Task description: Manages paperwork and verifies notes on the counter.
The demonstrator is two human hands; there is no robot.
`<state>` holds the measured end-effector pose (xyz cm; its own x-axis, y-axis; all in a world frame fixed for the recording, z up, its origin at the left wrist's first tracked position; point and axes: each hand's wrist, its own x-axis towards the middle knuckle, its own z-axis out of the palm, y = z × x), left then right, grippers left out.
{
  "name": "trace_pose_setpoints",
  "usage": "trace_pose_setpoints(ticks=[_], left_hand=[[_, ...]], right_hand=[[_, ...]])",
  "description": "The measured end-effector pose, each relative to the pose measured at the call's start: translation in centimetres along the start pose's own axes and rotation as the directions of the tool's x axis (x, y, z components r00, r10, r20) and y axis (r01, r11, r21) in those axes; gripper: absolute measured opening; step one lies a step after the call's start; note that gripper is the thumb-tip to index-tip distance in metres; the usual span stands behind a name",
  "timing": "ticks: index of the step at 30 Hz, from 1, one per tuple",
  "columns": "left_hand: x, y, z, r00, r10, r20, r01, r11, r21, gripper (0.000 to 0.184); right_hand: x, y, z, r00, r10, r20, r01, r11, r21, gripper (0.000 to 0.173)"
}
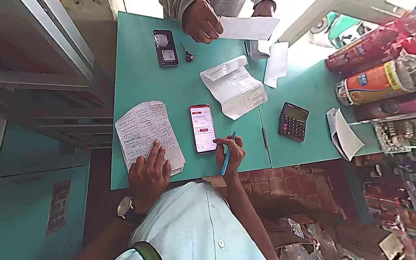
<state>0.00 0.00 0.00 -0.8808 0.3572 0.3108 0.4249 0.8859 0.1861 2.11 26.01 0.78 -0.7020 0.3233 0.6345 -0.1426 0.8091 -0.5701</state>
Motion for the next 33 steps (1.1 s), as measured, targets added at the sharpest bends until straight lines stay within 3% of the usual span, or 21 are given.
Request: trace_pose_setpoints(ticks=[9,15,25,33], left_hand=[[0.0,-0.2,0.3,1.000,-0.002,-0.025,0.002,1.000,-0.012,0.050],[0.2,-0.2,0.3,1.000,0.000,-0.018,0.000,1.000,0.006,0.050],[0.2,-0.2,0.2,1.000,0.007,-0.030,-0.006,1.000,0.016,0.050],[0.0,-0.3,0.6,0.999,0.018,-0.038,-0.017,1.000,0.023,0.050]], right_hand=[[1.2,0.2,0.1,0.997,0.069,-0.036,-0.064,0.992,0.107,0.018],[4.0,2.1,1.5,0.999,-0.022,-0.041,0.027,0.993,0.116,0.013],[3.8,2.6,2.1,0.996,-0.050,0.078,0.046,0.998,0.046,0.016],[3.5,2.7,2.1,0.994,-0.055,0.093,0.051,0.998,0.038,0.019]])
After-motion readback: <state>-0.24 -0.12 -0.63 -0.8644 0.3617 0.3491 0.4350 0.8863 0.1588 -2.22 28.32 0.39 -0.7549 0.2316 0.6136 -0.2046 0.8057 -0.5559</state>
